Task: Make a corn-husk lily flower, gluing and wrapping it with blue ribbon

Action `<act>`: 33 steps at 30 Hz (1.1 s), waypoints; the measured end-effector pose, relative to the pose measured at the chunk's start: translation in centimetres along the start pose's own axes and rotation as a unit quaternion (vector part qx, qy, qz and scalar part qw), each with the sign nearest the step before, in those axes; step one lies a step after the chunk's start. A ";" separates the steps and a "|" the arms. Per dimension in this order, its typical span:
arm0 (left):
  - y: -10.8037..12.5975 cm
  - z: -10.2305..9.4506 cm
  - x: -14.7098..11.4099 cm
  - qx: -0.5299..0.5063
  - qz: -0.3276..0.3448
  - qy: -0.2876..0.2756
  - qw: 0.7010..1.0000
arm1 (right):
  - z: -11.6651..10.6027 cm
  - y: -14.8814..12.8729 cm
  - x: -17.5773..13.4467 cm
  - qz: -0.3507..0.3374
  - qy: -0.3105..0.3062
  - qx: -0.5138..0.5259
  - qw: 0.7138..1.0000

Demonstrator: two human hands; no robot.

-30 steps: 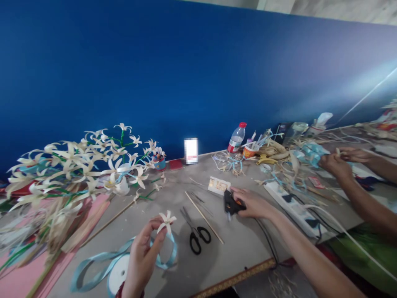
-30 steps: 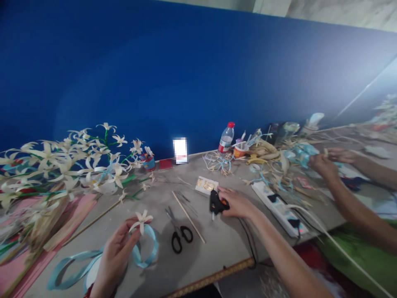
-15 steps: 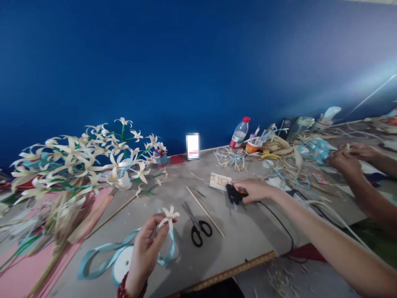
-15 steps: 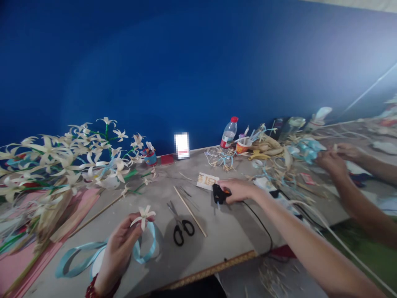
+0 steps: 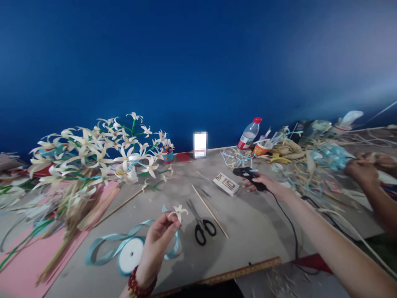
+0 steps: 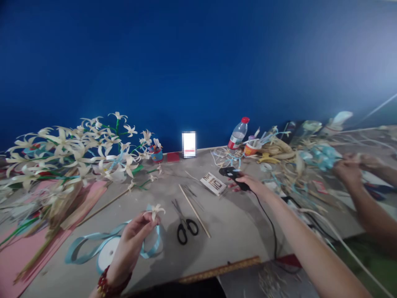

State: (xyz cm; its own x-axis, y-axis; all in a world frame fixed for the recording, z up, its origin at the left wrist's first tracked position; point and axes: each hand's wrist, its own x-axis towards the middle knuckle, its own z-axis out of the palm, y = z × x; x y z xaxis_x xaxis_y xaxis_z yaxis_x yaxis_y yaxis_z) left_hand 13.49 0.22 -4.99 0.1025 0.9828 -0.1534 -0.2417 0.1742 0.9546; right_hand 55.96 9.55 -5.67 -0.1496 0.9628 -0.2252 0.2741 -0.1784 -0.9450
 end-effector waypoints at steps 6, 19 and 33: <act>0.2 1.1 1.0 -0.040 -0.008 0.015 0.999 | 4.3 -3.2 -4.8 -0.077 0.139 0.192 0.968; 0.0 2.2 0.9 -0.065 0.015 -0.006 0.998 | 22.8 -3.4 -10.7 -0.189 0.066 -0.049 0.979; 0.8 2.1 0.3 -0.137 -0.022 -0.028 0.990 | 23.0 -5.5 -9.5 -0.233 0.041 -0.145 0.961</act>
State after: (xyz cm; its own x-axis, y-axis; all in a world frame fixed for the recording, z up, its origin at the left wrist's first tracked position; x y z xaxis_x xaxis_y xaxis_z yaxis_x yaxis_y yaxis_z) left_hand 15.32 0.56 -3.75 0.1701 0.9705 -0.1708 -0.4869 0.2335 0.8417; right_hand 34.02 -3.31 -3.75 -0.2474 0.9394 0.2373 0.4506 0.3284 -0.8301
